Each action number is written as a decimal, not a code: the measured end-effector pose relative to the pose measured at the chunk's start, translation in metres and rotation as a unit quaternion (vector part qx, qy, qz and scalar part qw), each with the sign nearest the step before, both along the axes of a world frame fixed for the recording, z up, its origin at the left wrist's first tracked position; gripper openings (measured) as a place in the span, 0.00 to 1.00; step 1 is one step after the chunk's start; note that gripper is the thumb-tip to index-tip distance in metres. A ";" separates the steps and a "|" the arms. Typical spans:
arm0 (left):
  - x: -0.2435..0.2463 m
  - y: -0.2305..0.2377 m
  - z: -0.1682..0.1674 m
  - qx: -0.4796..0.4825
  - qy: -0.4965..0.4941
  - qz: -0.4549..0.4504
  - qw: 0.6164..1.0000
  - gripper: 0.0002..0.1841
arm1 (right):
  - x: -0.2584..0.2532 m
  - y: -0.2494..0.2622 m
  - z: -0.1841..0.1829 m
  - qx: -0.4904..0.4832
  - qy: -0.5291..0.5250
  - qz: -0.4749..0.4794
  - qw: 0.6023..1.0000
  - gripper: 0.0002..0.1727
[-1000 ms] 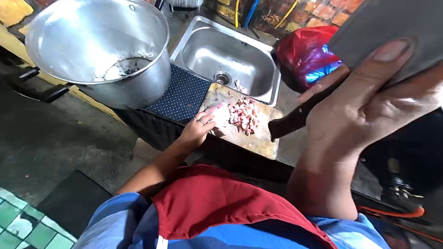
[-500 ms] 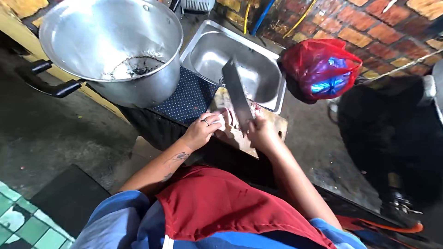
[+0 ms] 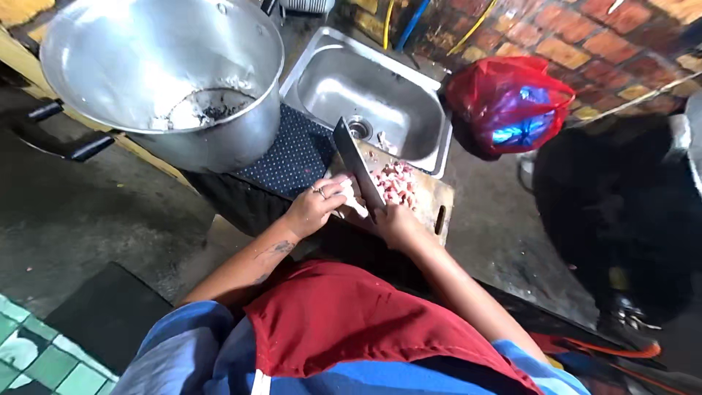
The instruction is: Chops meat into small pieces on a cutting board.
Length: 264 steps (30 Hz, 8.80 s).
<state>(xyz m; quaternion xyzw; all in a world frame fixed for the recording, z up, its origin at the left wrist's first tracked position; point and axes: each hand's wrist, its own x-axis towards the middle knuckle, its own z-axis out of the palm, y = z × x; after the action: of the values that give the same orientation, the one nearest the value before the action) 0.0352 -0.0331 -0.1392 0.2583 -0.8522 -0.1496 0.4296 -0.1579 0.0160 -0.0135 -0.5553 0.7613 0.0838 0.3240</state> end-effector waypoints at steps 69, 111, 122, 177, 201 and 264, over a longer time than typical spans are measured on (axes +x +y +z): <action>-0.012 -0.028 0.044 0.152 -0.275 0.038 0.949 0.28 | -0.006 -0.037 -0.035 -0.052 -0.056 0.021 0.997 0.22; -0.088 -0.082 0.108 0.150 -0.509 -0.115 0.840 0.45 | -0.156 0.156 0.008 -0.284 -0.251 -0.313 0.871 0.12; -0.053 -0.039 0.071 0.258 -0.342 0.076 0.900 0.32 | -0.081 0.069 0.003 -0.209 -0.194 -0.059 0.957 0.17; -0.028 0.004 0.023 0.218 -0.075 0.050 0.972 0.10 | -0.025 0.017 0.067 -0.496 -0.080 0.008 0.865 0.17; -0.041 -0.010 0.040 0.263 -0.145 0.094 0.949 0.20 | -0.014 -0.043 -0.027 -0.096 -0.078 0.011 0.992 0.21; -0.039 -0.005 0.035 0.344 -0.086 0.102 0.929 0.30 | -0.003 0.002 -0.002 0.013 -0.023 -0.014 1.000 0.22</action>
<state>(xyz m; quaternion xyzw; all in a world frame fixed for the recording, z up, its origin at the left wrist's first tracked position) -0.0036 -0.0383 -0.1042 0.4881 -0.7507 -0.3665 0.2527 -0.1606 0.0177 -0.0151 -0.5422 0.7604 0.0760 0.3493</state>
